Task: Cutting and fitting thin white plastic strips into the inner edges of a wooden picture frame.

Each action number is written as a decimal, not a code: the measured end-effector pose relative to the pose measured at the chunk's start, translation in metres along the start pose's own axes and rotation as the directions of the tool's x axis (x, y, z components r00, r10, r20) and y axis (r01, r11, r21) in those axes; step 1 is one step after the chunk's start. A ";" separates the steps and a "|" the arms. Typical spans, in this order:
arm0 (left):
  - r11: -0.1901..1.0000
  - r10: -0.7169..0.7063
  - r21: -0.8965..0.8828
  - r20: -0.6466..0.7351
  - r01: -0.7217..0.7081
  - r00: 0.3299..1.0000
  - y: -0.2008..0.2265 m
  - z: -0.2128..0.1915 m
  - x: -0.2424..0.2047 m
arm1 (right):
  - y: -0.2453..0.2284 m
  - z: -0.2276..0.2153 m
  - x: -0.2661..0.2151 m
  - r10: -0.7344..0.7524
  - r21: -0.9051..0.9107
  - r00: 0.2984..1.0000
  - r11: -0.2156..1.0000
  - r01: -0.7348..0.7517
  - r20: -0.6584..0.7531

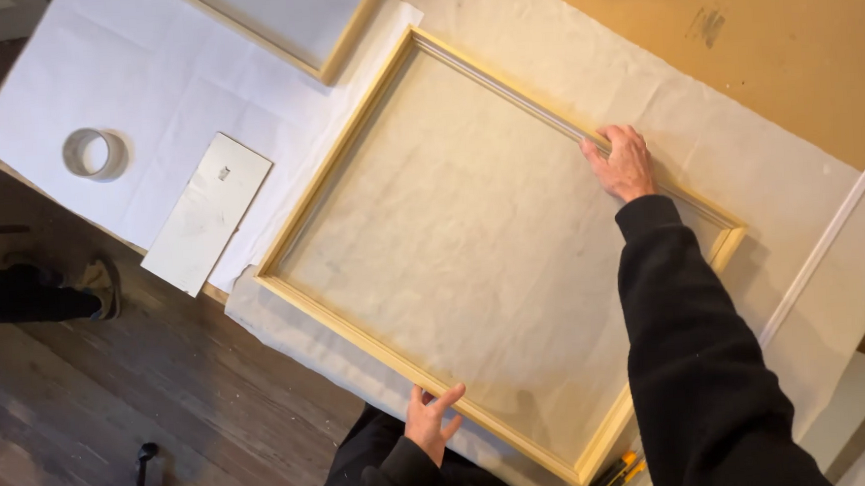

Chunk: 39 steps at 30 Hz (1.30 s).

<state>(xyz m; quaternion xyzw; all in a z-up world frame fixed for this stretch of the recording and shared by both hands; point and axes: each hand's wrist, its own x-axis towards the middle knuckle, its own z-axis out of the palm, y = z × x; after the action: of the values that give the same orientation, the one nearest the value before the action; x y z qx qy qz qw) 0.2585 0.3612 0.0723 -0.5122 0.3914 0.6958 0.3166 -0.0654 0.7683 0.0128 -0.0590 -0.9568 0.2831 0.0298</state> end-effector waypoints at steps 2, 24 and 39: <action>0.997 0.053 0.056 -0.051 -0.050 0.997 -0.006 0.006 0.000 | 0.002 0.001 -0.003 0.119 -0.043 0.991 0.992 -0.116 0.065; 0.843 0.437 0.282 0.133 -0.457 0.889 0.001 0.008 -0.060 | -0.023 -0.165 -0.028 0.245 -0.037 0.940 0.969 -0.243 0.237; 0.212 0.792 0.495 0.419 -0.843 0.445 0.195 0.059 0.114 | 0.065 -0.144 -0.253 0.401 0.353 0.886 0.884 -0.307 -0.234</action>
<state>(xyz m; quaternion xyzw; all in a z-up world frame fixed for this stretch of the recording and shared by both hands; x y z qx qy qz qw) 0.0352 0.3211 0.0157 -0.0580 0.8007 0.5919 0.0711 0.2047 0.8676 0.0922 -0.2715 -0.8580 0.4160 0.1305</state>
